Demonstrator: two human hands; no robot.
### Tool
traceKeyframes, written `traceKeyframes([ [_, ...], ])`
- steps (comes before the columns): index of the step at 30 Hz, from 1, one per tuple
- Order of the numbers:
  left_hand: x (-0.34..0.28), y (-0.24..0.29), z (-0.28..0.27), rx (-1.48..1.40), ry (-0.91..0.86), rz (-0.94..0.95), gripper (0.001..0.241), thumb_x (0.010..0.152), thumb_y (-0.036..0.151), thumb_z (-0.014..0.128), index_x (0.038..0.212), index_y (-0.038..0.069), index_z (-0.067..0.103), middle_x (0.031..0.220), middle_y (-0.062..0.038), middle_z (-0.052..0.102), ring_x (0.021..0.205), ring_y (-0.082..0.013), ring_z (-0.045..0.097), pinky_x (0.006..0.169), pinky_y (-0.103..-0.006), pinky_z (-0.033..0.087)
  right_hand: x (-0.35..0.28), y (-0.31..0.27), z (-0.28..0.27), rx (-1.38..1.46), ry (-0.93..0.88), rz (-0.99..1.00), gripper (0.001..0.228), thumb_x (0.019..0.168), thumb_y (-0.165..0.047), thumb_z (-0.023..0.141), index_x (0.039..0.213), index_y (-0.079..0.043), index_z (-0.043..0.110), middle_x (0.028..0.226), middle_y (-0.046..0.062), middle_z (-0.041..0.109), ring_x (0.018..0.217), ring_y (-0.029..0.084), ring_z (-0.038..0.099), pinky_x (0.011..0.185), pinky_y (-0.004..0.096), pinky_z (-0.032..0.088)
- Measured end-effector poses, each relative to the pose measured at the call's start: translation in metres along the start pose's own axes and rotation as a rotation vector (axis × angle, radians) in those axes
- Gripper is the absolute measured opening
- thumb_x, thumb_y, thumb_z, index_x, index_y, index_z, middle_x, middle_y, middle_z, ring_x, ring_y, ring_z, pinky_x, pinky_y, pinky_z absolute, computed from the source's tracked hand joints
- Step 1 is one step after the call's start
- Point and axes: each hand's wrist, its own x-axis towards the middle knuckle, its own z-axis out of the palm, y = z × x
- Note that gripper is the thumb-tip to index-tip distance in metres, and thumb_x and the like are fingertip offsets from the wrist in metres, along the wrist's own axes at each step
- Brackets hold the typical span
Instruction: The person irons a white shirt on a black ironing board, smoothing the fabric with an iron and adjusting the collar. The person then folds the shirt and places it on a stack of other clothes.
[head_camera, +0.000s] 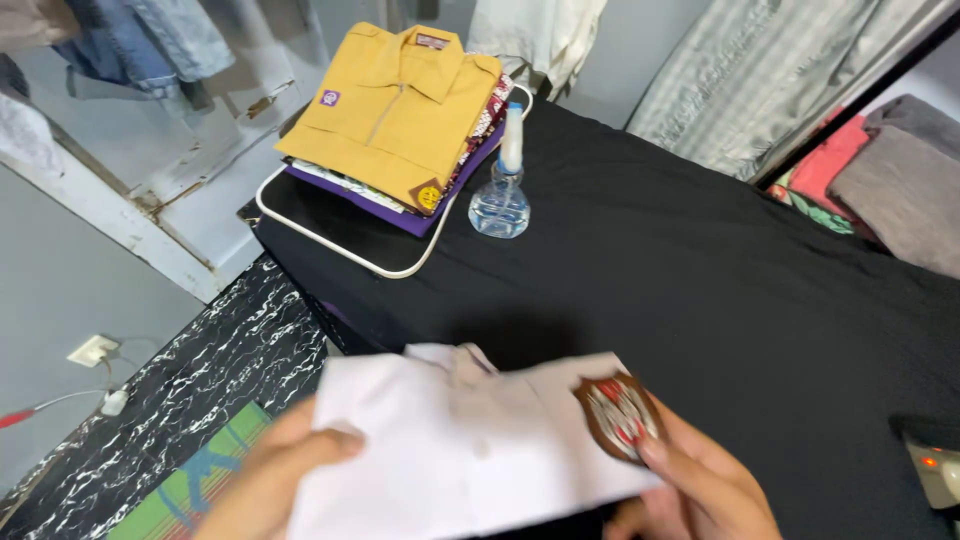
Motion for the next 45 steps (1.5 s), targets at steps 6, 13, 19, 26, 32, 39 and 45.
traceKeyframes([
  [6,0.048,0.048,-0.095,-0.071,0.116,0.373,0.048,0.079,-0.004,0.060,0.125,-0.016,0.062,0.093,-0.037,0.066,0.071,-0.0407,0.060,0.053,-0.0447,0.045,0.075,-0.035,0.125,0.262,-0.329,0.058,0.063,0.089,-0.007,0.064,0.147,0.012,0.046,0.113,0.027,0.067,0.078,0.026,0.071,0.054,0.033,0.067],
  [13,0.117,0.228,-0.151,0.117,-0.325,0.831,0.045,0.095,0.014,0.051,0.103,-0.031,0.050,0.051,-0.019,0.051,0.021,-0.0104,0.037,0.006,-0.0253,0.019,0.201,-0.085,0.212,0.327,-0.542,-0.125,0.046,0.096,0.002,0.049,0.137,0.020,0.041,0.110,0.036,0.064,0.084,0.039,0.073,0.062,0.040,0.067],
  [19,0.196,0.363,-0.106,-0.091,-0.379,0.974,0.058,0.078,0.010,0.074,0.120,-0.024,0.054,0.099,-0.029,0.074,0.067,-0.0312,0.083,0.060,-0.0289,0.082,0.301,-0.144,0.253,0.163,-0.364,-0.408,0.034,0.090,-0.001,0.045,0.119,0.017,0.054,0.106,0.030,0.065,0.092,0.036,0.072,0.068,0.038,0.067],
  [26,0.325,0.392,-0.068,-0.251,-0.438,0.712,0.058,0.074,0.013,0.076,0.123,-0.014,0.061,0.104,-0.023,0.076,0.075,-0.0281,0.079,0.065,-0.0370,0.073,0.381,-0.110,0.249,0.144,-0.139,-0.565,0.053,0.088,-0.001,0.043,0.140,0.004,0.036,0.121,0.031,0.050,0.097,0.045,0.067,0.069,0.041,0.068],
  [32,0.431,0.306,-0.081,0.091,-0.398,0.415,0.035,0.086,0.011,0.072,0.118,-0.001,0.062,0.102,-0.013,0.070,0.079,-0.0252,0.073,0.067,-0.0351,0.063,0.385,0.007,0.230,0.134,0.203,-0.109,0.079,0.089,0.003,0.043,0.162,-0.019,0.023,0.147,0.024,0.042,0.104,0.040,0.057,0.065,0.045,0.064],
  [39,0.465,0.287,-0.097,0.247,-0.343,0.404,0.038,0.088,0.017,0.074,0.124,0.008,0.066,0.110,-0.011,0.073,0.090,-0.0288,0.075,0.071,-0.0454,0.063,0.395,0.045,0.198,0.140,0.304,-0.001,0.071,0.091,-0.003,0.050,0.159,-0.019,0.032,0.153,0.017,0.037,0.106,0.043,0.059,0.082,0.055,0.067],
  [45,0.441,0.284,-0.094,0.354,-0.174,0.463,0.046,0.088,0.014,0.075,0.131,0.003,0.062,0.110,-0.014,0.071,0.089,-0.0296,0.073,0.071,-0.0453,0.061,0.401,0.054,0.189,0.070,0.263,-0.045,0.061,0.095,-0.004,0.051,0.155,-0.010,0.040,0.144,0.021,0.047,0.117,0.046,0.060,0.077,0.056,0.066],
])
